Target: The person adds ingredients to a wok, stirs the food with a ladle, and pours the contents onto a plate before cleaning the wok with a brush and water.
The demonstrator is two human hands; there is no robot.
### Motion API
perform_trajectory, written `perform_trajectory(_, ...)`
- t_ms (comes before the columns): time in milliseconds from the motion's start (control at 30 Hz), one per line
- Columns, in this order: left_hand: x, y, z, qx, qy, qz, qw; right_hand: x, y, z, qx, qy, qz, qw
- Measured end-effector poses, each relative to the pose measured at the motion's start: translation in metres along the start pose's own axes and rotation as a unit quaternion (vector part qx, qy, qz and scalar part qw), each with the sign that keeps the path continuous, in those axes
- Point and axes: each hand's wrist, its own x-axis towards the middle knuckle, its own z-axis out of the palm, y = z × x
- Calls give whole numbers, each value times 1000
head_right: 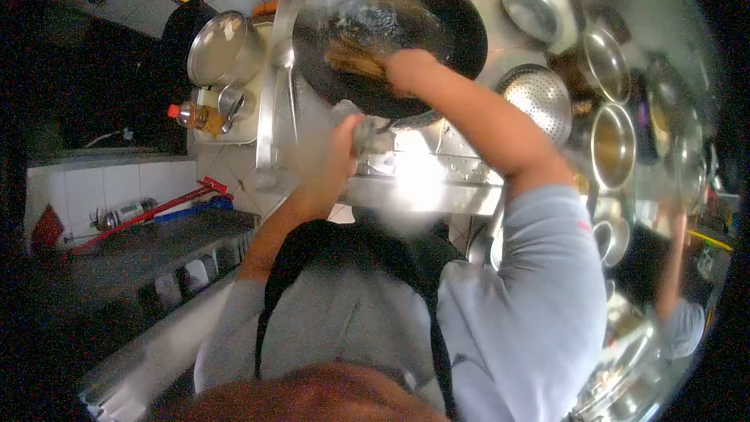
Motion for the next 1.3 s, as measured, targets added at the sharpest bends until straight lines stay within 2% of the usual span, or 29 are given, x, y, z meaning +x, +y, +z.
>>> perform_trajectory(33, 15, -10, -9, -1, -8, 2, 1000, -19, 17, -2, -7, -8, 15, 1000)
perform_trajectory(67, 33, -26, -21, -8, 14, -62, 998, -43, 34, -4, -11, -17, 31, 999)
perform_trajectory(100, 44, -35, -25, -13, 35, -126, 991, -71, 42, -26, -13, -53, 118, 991)
perform_trajectory(133, 43, -33, -22, -12, 26, -126, 992, -81, 78, -11, -30, 14, 135, 990)
perform_trajectory(167, 41, -31, -19, -62, 9, -143, 988, -86, 101, -9, -26, -3, 178, 984)
perform_trajectory(233, 39, -27, -13, -109, -19, -159, 981, -116, 118, 13, -66, 35, 210, 975)
perform_trajectory(267, 38, -25, -9, -123, -14, -146, 981, -135, 111, 27, 2, 157, 277, 948)
perform_trajectory(300, 37, -24, -6, -138, -8, -136, 981, -155, 97, 39, 66, 275, 336, 898)
perform_trajectory(367, 35, -20, -2, -109, -7, -135, 985, -197, 46, 65, 208, 287, 331, 874)
perform_trajectory(433, 43, -22, -1, -82, 1, -131, 988, -196, 19, 182, 273, 452, 253, 811)
perform_trajectory(467, 55, -34, -5, -94, -13, -110, 989, -208, -25, 199, 367, 354, 334, 793)
perform_trajectory(500, 61, -41, -8, -104, -25, -89, 990, -225, -77, 187, 490, 293, 372, 732)
perform_trajectory(533, 56, -38, -7, -114, -32, -71, 990, -216, -87, 259, 459, 345, 336, 746)
perform_trajectory(567, 42, -28, -6, -112, -33, -75, 990, -221, -92, 289, 474, 217, 369, 769)
perform_trajectory(600, 24, -15, -1, -104, -12, -74, 992, -230, -103, 294, 491, 214, 369, 760)
perform_trajectory(667, 3, -3, 0, -123, 10, -54, 991, -245, -113, 281, 508, 212, 366, 750)
perform_trajectory(767, -36, 4, -13, -99, -10, -59, 993, -274, -122, 237, 531, 344, 368, 681)
perform_trajectory(833, -45, 3, -18, -80, 7, -39, 996, -276, -107, 234, 489, 435, 348, 671)
perform_trajectory(900, -69, 10, -22, -62, 34, -22, 997, -271, -74, 228, 570, 421, 335, 621)
perform_trajectory(933, -92, 28, -18, 43, 38, 34, 998, -273, -70, 196, 571, 439, 298, 626)
perform_trajectory(967, -109, 39, -16, 150, 42, 87, 984, -268, -47, 195, 581, 418, 282, 639)
perform_trajectory(1000, -117, 42, -17, 153, 50, 87, 983, -264, -46, 164, 575, 448, 265, 632)
perform_trajectory(1033, -122, 45, -18, 140, 42, 103, 984, -266, -47, 131, 560, 424, 285, 652)
perform_trajectory(1067, -126, 48, -17, 126, 33, 119, 984, -255, -29, 129, 583, 420, 240, 653)
perform_trajectory(1133, -134, 56, -16, 170, 54, 125, 976, -238, -12, 103, 483, 447, 223, 719)
perform_trajectory(1167, -136, 57, -14, 209, 69, 129, 967, -230, -5, 89, 442, 422, 245, 753)
perform_trajectory(1200, -133, 52, -12, 158, 66, 189, 967, -218, 5, 81, 425, 406, 250, 770)
perform_trajectory(1233, -131, 52, -11, 164, 70, 187, 966, -201, 18, 77, 421, 384, 243, 785)
perform_trajectory(1300, -129, 56, -11, 264, 45, 265, 926, -171, 39, 68, 360, 364, 201, 835)
